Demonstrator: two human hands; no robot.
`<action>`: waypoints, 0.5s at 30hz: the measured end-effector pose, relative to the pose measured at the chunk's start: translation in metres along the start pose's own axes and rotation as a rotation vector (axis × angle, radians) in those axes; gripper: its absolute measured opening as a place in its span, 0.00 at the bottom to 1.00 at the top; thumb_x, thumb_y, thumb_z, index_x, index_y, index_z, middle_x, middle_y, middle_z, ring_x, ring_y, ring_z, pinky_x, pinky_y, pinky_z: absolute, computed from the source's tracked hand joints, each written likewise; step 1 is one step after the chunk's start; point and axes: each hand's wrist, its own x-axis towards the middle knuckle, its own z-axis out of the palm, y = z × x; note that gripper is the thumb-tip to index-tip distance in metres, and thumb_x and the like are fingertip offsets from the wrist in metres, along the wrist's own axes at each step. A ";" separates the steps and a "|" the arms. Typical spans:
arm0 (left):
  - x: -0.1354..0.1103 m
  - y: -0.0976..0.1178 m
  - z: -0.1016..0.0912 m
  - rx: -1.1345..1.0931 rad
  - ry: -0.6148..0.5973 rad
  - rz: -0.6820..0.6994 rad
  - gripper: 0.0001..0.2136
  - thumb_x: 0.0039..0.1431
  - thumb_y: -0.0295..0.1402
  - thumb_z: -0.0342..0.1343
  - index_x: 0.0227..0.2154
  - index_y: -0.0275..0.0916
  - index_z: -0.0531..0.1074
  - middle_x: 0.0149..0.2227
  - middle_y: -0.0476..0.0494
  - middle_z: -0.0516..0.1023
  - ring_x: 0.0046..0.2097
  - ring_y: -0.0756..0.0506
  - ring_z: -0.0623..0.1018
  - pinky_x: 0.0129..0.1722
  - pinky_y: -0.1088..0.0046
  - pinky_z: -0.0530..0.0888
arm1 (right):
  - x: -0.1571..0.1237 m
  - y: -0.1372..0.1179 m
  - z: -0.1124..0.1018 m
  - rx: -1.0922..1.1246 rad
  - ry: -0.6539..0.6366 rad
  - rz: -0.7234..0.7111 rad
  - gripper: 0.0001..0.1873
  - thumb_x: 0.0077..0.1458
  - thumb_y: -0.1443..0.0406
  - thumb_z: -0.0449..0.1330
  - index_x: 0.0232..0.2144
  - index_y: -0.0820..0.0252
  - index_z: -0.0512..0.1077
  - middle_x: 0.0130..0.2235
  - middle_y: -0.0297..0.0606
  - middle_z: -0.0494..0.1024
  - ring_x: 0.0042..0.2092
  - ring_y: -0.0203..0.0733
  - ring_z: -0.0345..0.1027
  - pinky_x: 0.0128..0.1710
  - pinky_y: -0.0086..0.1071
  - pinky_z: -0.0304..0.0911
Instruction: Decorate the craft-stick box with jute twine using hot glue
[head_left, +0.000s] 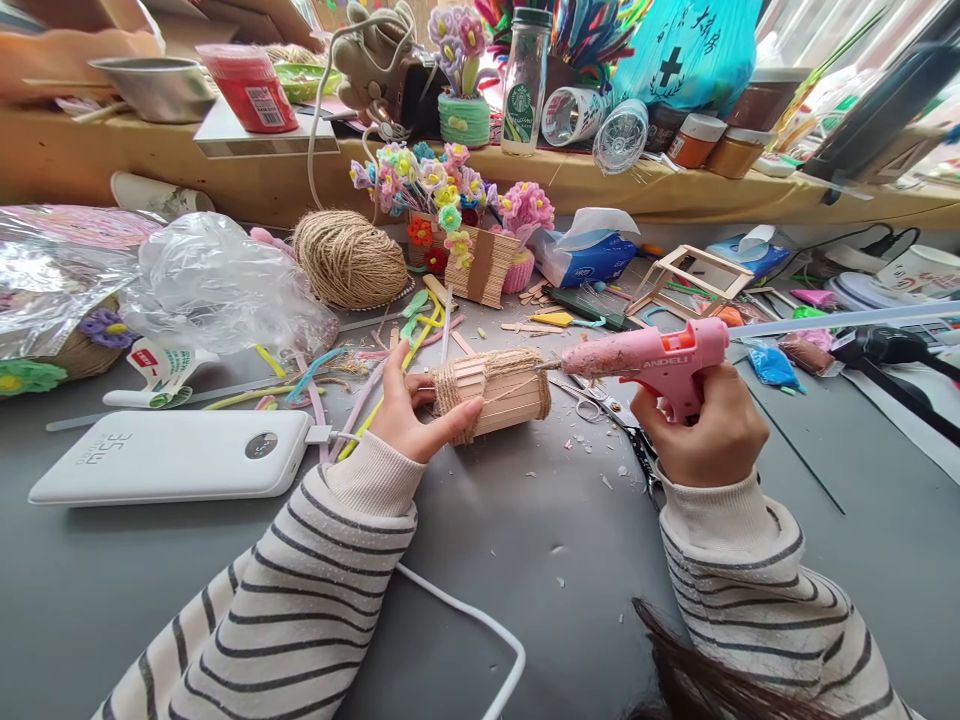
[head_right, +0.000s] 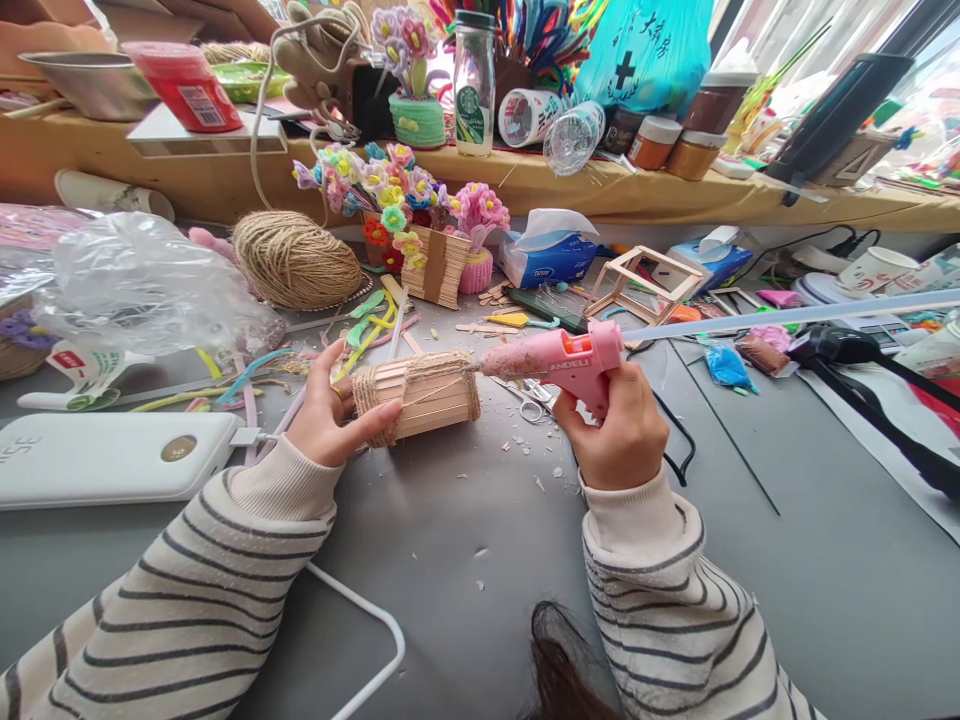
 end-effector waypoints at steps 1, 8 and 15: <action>0.000 0.000 0.000 0.000 -0.002 0.000 0.56 0.30 0.49 0.65 0.59 0.37 0.39 0.45 0.32 0.70 0.44 0.37 0.75 0.48 0.50 0.67 | 0.000 0.000 0.000 0.007 -0.003 0.004 0.08 0.41 0.65 0.58 0.28 0.58 0.63 0.20 0.28 0.62 0.20 0.35 0.58 0.19 0.29 0.58; -0.001 0.001 0.000 0.014 0.004 0.001 0.54 0.31 0.48 0.65 0.59 0.37 0.40 0.43 0.35 0.71 0.43 0.38 0.75 0.50 0.51 0.67 | -0.003 0.003 0.000 0.015 -0.046 0.013 0.12 0.42 0.65 0.58 0.34 0.59 0.66 0.22 0.31 0.66 0.22 0.37 0.61 0.21 0.30 0.59; 0.000 -0.001 -0.001 0.031 0.004 0.012 0.54 0.30 0.48 0.65 0.59 0.38 0.40 0.43 0.35 0.71 0.44 0.37 0.75 0.50 0.51 0.67 | -0.003 0.000 -0.006 -0.007 -0.002 -0.059 0.12 0.45 0.66 0.57 0.36 0.59 0.65 0.23 0.32 0.64 0.23 0.37 0.61 0.21 0.30 0.58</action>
